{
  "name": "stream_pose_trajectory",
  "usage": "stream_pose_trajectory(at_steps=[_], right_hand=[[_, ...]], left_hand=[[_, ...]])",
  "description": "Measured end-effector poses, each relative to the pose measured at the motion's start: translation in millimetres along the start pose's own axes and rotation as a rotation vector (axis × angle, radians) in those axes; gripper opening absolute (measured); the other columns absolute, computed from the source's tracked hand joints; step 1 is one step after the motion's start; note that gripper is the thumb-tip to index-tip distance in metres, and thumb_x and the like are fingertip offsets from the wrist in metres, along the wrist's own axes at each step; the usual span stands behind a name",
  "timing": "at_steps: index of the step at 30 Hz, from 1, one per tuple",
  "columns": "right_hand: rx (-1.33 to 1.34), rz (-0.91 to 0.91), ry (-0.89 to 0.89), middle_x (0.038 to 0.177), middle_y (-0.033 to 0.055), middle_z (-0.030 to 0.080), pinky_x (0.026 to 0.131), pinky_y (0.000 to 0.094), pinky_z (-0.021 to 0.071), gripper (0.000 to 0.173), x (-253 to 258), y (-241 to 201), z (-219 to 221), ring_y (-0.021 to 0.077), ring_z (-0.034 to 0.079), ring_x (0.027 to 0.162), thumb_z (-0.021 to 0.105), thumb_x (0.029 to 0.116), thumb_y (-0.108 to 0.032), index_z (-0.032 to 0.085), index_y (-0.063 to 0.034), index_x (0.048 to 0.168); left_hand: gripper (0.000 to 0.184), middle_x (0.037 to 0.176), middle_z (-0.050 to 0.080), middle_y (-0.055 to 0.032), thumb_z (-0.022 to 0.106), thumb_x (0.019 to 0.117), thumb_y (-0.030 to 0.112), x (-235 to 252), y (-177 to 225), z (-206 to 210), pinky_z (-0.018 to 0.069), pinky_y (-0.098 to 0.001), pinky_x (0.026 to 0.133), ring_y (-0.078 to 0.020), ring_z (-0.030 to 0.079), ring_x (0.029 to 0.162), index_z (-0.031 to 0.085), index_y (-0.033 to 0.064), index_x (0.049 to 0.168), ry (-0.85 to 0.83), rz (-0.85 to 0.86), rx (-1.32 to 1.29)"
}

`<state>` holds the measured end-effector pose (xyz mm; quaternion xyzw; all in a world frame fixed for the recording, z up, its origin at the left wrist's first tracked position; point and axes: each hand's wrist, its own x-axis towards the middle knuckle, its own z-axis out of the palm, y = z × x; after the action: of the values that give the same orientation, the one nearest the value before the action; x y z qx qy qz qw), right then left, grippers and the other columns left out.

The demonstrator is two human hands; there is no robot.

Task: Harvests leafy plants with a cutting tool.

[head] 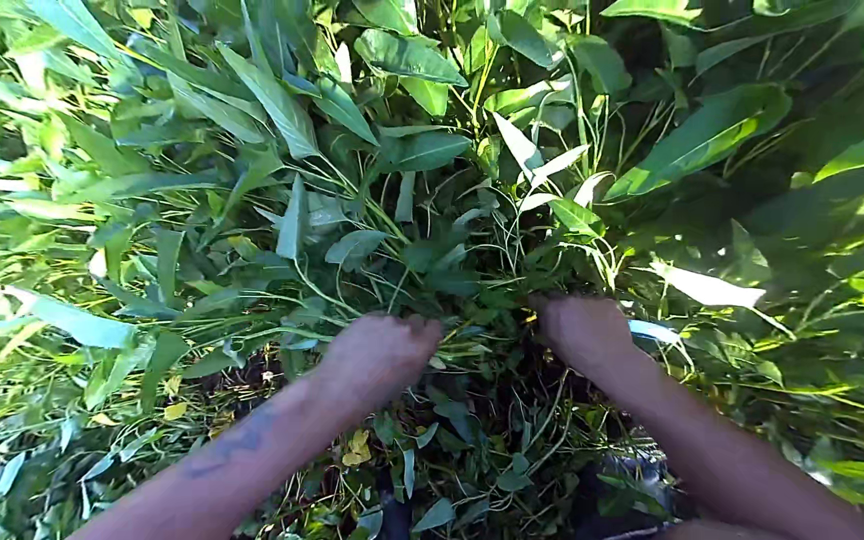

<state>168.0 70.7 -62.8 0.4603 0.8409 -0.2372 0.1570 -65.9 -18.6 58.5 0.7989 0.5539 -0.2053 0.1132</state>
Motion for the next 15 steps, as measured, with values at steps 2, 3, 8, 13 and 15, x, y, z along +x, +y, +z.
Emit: stream_pose_trajectory(at_steps=[2, 3, 8, 13, 15], right_hand=[[0.065, 0.008, -0.041, 0.115, 0.0138, 0.072, 0.072, 0.0656, 0.0558, 0.025, -7.7, 14.8, -8.5, 0.0422, 0.072, 0.093, 0.056, 0.1040, -0.025, 0.067, -0.0223, 0.127], [0.124, 0.003, -0.058, 0.113, 0.0124, 0.073, 0.074, 0.0660, 0.0555, 0.025, -12.0, 22.0, -11.9, 0.0402, 0.072, 0.094, 0.057, 0.1044, -0.027, 0.068, -0.0228, 0.126], [0.565, -0.296, -0.039, 0.108, 0.0015, 0.073, 0.081, 0.0516, 0.0603, 0.025, -16.5, 30.1, -3.1, 0.0197, 0.071, 0.090, 0.060, 0.1036, -0.025, 0.068, -0.0206, 0.127], [1.046, -0.317, -0.097, 0.144, -0.0009, 0.061, 0.080, 0.0360, 0.0600, 0.032, 3.5, 21.7, 8.7, 0.0121, 0.070, 0.094, 0.050, 0.1039, -0.012, 0.062, -0.0144, 0.133], [1.188, -0.093, 0.027, 0.119, 0.0044, 0.069, 0.071, 0.0398, 0.0586, 0.034, 2.9, 42.6, 10.4, 0.0171, 0.068, 0.081, 0.046, 0.1045, -0.014, 0.061, -0.0144, 0.136]], left_hand=[[0.011, 0.085, 0.071, -0.0084, 0.073, 0.0916, 0.011, -18.1, -24.3, -19.2, 0.0584, -0.0519, 0.059, -0.0300, 0.070, 0.068, 0.071, 0.0107, 0.103, -0.014, -0.074, -0.059], [0.013, 0.079, 0.070, -0.0068, 0.076, 0.0904, 0.017, -27.3, -37.1, -30.3, 0.0570, -0.0539, 0.057, -0.0299, 0.069, 0.065, 0.070, 0.0127, 0.101, -0.009, -0.135, -0.071], [0.021, 0.069, 0.065, -0.0149, 0.077, 0.0875, 0.025, -65.2, -104.3, -69.9, 0.0495, -0.0637, 0.051, -0.0426, 0.066, 0.061, 0.068, 0.0130, 0.103, 0.238, -0.403, 0.079], [0.018, 0.094, 0.066, -0.0237, 0.068, 0.0886, 0.016, -39.7, -93.3, -110.8, 0.0473, -0.0666, 0.080, -0.0508, 0.061, 0.096, 0.065, 0.0010, 0.097, 0.393, -0.274, 0.134], [0.025, 0.114, 0.068, -0.0204, 0.079, 0.0822, 0.011, -6.4, -56.4, -112.4, 0.0507, -0.0630, 0.091, -0.0467, 0.060, 0.112, 0.072, 0.0029, 0.105, 0.383, -0.121, 0.035]])
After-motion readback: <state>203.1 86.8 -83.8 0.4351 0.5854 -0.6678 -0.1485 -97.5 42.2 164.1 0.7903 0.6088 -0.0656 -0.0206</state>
